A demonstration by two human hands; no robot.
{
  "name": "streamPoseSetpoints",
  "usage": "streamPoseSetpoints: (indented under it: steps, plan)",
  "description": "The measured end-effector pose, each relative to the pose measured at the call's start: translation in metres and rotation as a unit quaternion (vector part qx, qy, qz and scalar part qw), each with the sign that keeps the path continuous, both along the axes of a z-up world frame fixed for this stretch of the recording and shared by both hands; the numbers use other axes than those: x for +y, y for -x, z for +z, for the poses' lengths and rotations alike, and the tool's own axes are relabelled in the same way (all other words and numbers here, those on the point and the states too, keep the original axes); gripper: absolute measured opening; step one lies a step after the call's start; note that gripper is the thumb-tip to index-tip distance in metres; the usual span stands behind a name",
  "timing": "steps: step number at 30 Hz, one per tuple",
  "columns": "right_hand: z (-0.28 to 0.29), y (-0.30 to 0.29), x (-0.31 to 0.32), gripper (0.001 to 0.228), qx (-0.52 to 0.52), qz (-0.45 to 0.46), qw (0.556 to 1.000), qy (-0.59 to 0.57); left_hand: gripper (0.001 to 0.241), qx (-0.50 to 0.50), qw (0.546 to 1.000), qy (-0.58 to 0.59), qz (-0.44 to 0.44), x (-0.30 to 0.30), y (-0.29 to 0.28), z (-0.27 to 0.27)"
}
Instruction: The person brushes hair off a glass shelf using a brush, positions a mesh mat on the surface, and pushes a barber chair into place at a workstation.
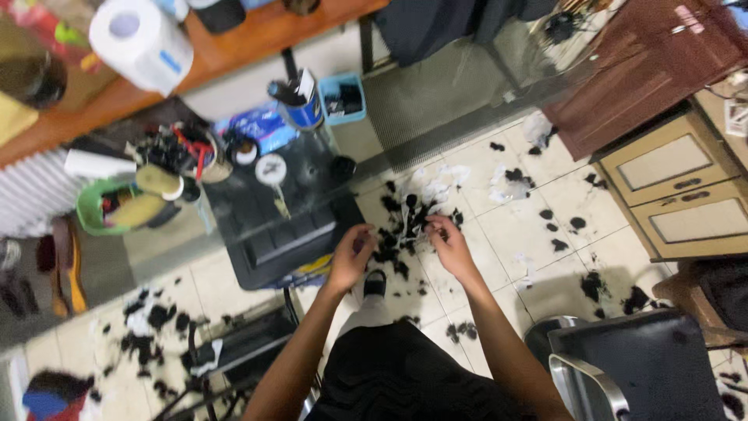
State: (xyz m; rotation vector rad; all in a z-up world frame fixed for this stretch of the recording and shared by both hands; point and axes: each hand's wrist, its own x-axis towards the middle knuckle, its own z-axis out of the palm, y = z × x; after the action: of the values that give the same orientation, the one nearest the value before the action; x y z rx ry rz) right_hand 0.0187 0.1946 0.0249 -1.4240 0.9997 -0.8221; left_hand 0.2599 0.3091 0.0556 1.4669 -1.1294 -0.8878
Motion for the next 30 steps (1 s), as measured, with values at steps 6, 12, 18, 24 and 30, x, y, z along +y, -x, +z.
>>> streamPoseSetpoints:
  steps: [6, 12, 18, 24, 30]
  plan:
    - [0.008, -0.037, -0.029, 0.032, 0.037, 0.037, 0.999, 0.000, 0.029, 0.025, 0.999, -0.018, -0.030, -0.040, -0.022, -0.001]
    - [0.006, -0.093, -0.069, 0.028, -0.028, 0.060, 0.998, -0.022, 0.031, 0.051, 0.995, -0.082, -0.028, -0.079, -0.062, -0.007]
    - [-0.017, -0.147, -0.106, 0.026, 0.027, 0.075, 0.997, 0.011, 0.030, -0.045, 0.998, -0.046, -0.011, -0.100, -0.123, -0.043]
    - [-0.048, -0.192, -0.127, 0.030, 0.065, 0.125, 0.989, 0.050, 0.033, -0.080, 0.994, -0.010, 0.080, -0.110, -0.150, -0.067]
    - [-0.074, -0.222, -0.126, 0.045, 0.192, 0.089, 0.969, 0.127, 0.040, -0.054, 0.993, -0.063, 0.086, -0.118, -0.153, -0.074]
